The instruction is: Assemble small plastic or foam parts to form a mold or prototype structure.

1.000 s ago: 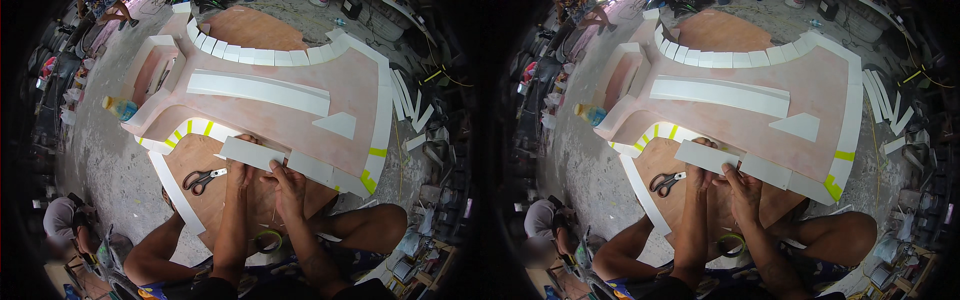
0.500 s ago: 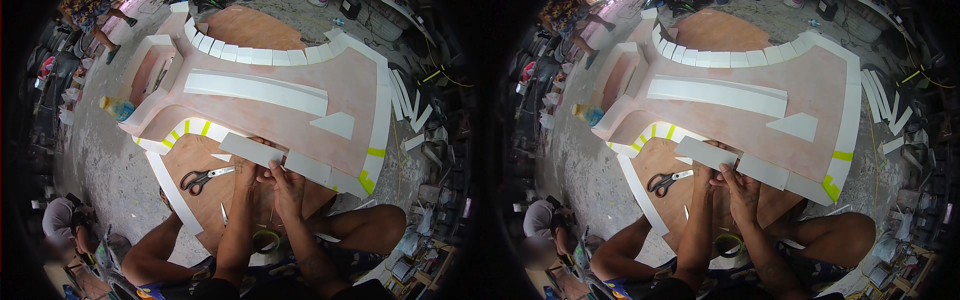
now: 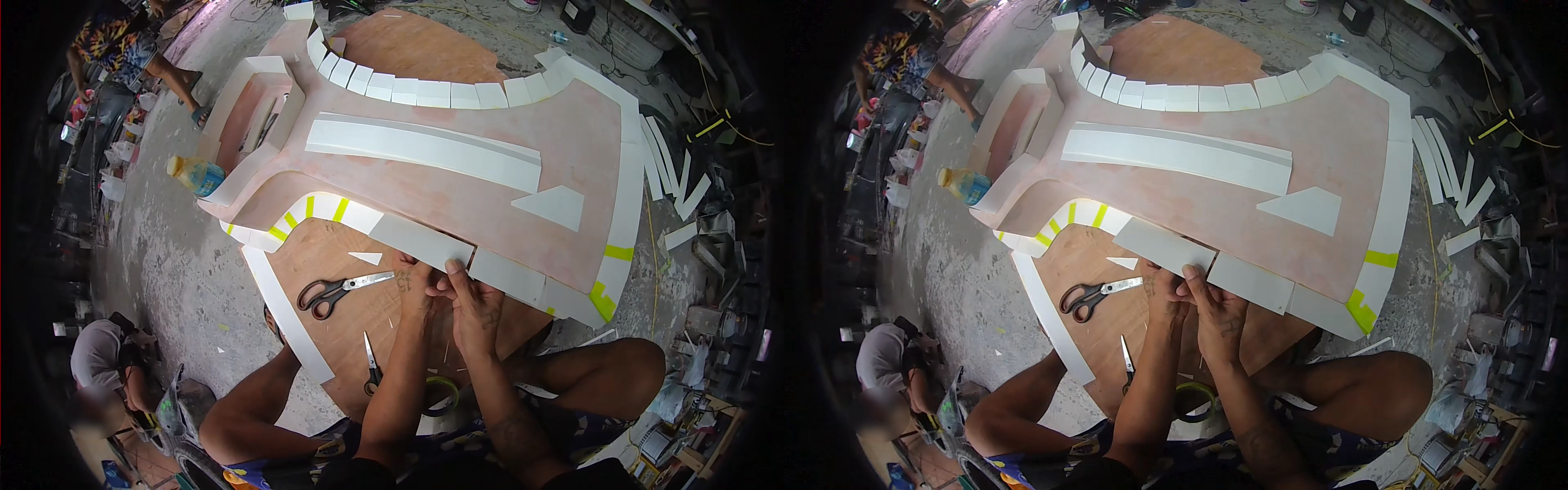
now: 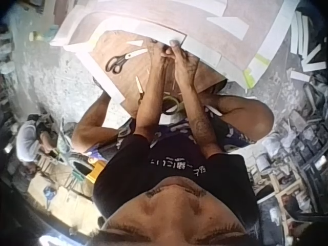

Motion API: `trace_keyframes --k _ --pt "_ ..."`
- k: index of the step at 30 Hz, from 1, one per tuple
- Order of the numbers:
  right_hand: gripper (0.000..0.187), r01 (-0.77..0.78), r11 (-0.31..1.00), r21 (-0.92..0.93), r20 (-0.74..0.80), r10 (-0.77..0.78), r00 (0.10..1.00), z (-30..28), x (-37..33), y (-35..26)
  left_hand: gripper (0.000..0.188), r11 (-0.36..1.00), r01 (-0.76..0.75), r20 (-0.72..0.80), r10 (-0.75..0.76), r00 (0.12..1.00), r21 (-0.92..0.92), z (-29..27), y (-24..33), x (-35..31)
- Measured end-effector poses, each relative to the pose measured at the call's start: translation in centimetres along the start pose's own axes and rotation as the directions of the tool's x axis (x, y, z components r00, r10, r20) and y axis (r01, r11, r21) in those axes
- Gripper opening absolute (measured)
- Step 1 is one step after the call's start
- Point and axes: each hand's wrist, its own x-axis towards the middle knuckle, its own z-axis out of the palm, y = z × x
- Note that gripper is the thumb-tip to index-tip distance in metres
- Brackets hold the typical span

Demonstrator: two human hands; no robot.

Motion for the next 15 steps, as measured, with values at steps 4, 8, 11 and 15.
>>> trace_keyframes --k 4,8,11,15 --pt "0.023 -0.018 1.0 0.01 -0.004 0.018 1.0 0.2 -0.1 -0.2 0.015 0.998 -0.062 -0.02 0.062 0.998 0.013 0.3 0.0 0.0" --pt "0.022 -0.007 1.0 0.027 -0.01 0.007 1.0 0.3 0.0 -0.2 0.017 0.993 -0.103 -0.027 0.105 0.994 0.063 0.7 0.0 0.1" --pt "0.022 -0.019 1.0 0.023 -0.029 0.02 0.999 0.3 -0.1 -0.4 0.018 0.989 -0.121 -0.074 0.127 0.989 0.08 1.7 0.4 -0.3" --pt "0.022 -0.028 0.999 0.023 -0.017 0.028 0.999 0.0 0.0 -0.4 0.023 0.991 -0.114 -0.069 0.119 0.991 0.073 1.7 0.7 -0.6"
